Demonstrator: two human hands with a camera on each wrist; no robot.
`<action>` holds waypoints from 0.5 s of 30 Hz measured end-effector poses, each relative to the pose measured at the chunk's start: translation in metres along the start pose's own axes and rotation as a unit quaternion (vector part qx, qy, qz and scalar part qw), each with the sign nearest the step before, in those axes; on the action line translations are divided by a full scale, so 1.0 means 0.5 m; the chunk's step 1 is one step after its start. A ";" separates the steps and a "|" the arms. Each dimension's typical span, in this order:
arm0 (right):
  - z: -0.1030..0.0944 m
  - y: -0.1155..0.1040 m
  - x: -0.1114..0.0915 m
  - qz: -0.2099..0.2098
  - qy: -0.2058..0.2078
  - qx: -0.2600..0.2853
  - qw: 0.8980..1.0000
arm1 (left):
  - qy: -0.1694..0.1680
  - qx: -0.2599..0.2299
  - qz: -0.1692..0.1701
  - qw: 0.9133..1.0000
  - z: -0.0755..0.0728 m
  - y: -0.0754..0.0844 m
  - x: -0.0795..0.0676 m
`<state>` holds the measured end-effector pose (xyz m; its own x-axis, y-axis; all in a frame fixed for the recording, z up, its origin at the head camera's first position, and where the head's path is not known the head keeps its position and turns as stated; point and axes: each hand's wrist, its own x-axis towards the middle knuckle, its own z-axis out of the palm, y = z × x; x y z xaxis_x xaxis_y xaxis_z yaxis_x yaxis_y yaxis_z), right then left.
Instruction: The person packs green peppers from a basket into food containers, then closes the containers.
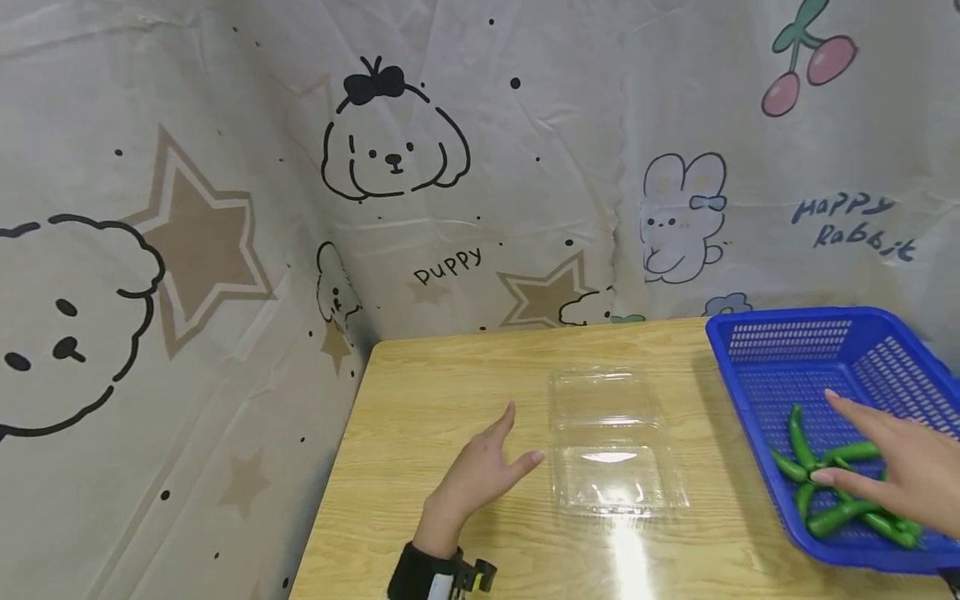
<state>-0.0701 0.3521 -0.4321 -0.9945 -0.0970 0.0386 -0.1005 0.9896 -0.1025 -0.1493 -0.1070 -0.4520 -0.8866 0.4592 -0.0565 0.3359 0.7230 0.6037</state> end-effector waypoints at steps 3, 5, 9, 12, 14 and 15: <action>-0.011 0.003 0.016 -0.016 -0.047 0.019 0.999 | -0.002 -0.034 0.000 0.999 0.003 -0.007 0.000; -0.014 0.004 0.027 -0.025 -0.068 0.030 0.997 | -0.006 -0.060 0.006 0.998 0.008 -0.013 0.002; -0.012 0.010 0.047 -0.027 -0.106 0.058 0.992 | -0.019 -0.101 0.022 0.994 0.017 -0.023 0.008; -0.003 0.015 0.060 -0.022 -0.125 0.079 0.989 | -0.026 -0.117 0.020 0.993 0.019 -0.026 0.013; 0.002 0.020 0.066 -0.029 -0.130 0.081 0.988 | -0.028 -0.122 0.017 0.992 0.020 -0.027 0.018; 0.005 0.022 0.068 -0.032 -0.133 0.082 0.987 | -0.029 -0.123 0.014 0.992 0.020 -0.027 0.020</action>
<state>-0.1053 0.3593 -0.4342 -0.9563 -0.2042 -0.2092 -0.1447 0.9525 -0.2681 -0.1594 -0.1067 -0.4687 -0.8562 0.5107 -0.0784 0.2659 0.5656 0.7806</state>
